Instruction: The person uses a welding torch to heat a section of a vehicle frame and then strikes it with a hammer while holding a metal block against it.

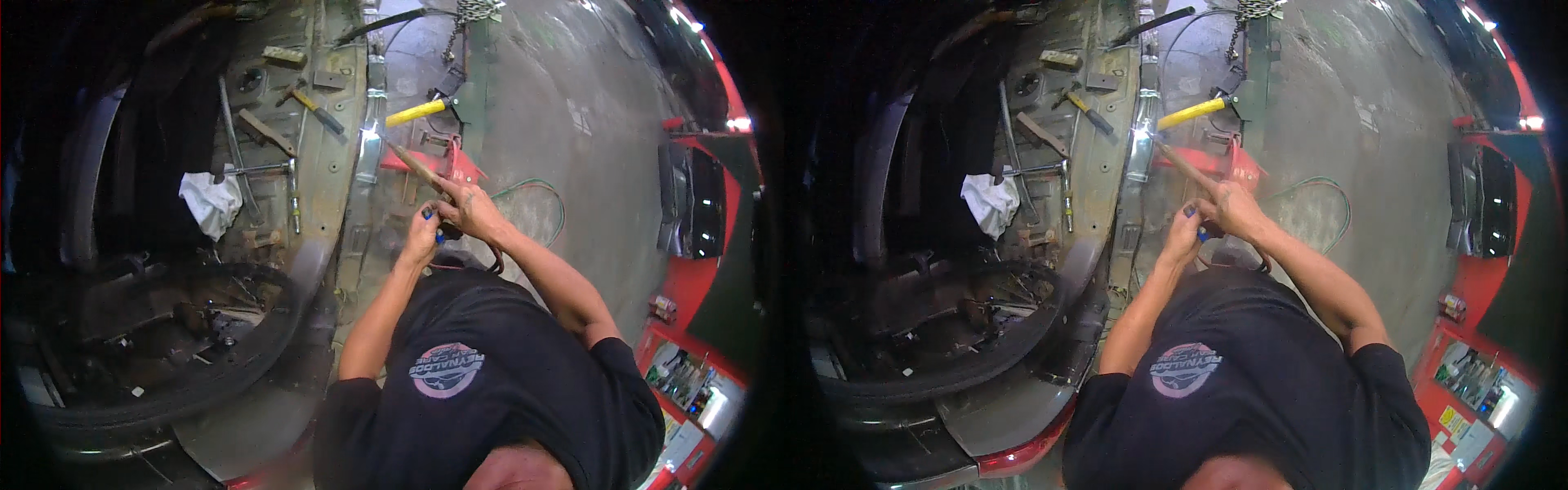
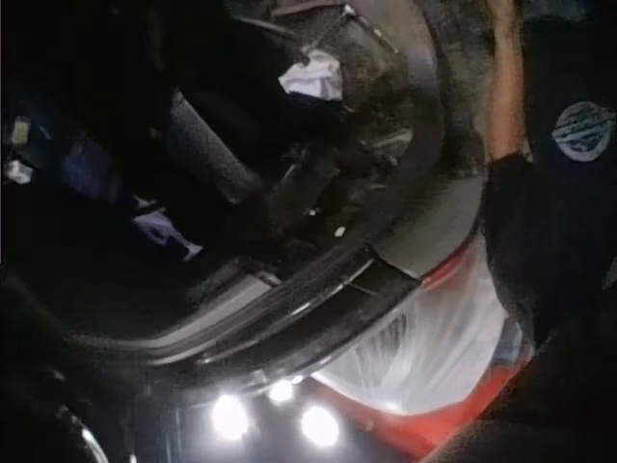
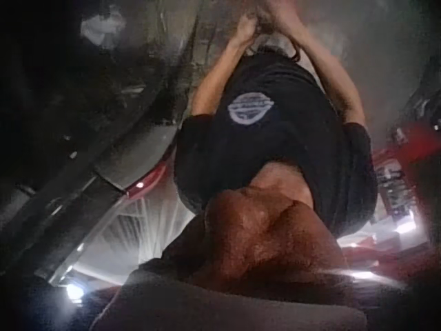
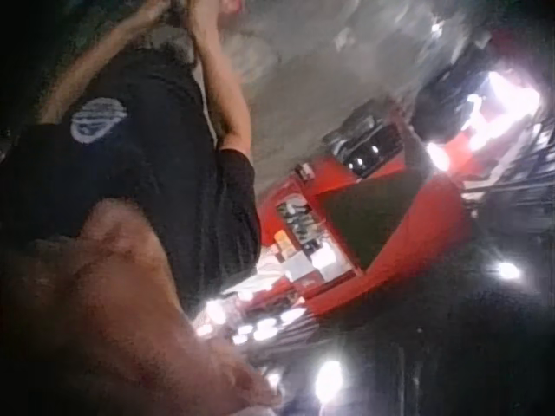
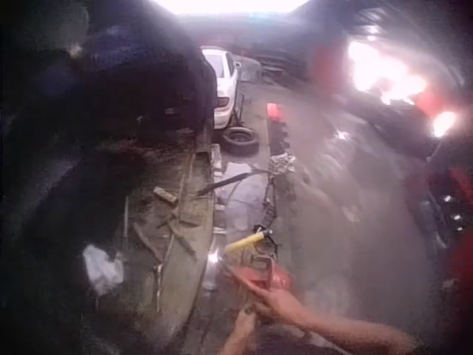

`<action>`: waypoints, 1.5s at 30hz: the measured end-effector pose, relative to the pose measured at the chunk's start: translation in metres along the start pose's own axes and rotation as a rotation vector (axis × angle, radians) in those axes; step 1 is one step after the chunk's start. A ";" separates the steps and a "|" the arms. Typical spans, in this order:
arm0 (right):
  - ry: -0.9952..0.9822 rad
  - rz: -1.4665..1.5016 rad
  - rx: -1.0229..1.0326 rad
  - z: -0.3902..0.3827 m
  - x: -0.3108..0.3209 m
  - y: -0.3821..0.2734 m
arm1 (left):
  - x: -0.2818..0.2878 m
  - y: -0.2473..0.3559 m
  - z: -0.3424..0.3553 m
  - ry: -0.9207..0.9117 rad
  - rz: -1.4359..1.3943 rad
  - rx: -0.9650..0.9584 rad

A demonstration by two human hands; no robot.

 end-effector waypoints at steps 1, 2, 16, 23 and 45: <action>0.005 0.082 -0.043 -0.003 0.001 -0.001 | 0.002 -0.002 -0.001 0.018 0.067 -0.028; 0.016 0.088 -0.059 -0.006 0.001 0.001 | -0.002 -0.001 -0.003 0.010 0.074 -0.012; 0.168 0.434 -0.151 -0.024 -0.020 0.021 | 0.010 0.000 -0.012 0.134 0.127 0.216; 0.131 0.496 -0.244 -0.037 -0.016 0.024 | -0.005 0.003 -0.014 0.168 0.220 0.268; 0.203 0.517 -0.230 -0.046 -0.033 0.037 | -0.002 0.001 -0.018 0.236 0.248 0.325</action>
Point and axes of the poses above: each hand's wrist, its own z-axis towards the middle knuckle, its own x-axis out of the back of the hand, y = z × x, the point moved 2 cm from there along z, towards the middle knuckle, and after that the axes turned 14 degrees about x, right-handed, at the moved point
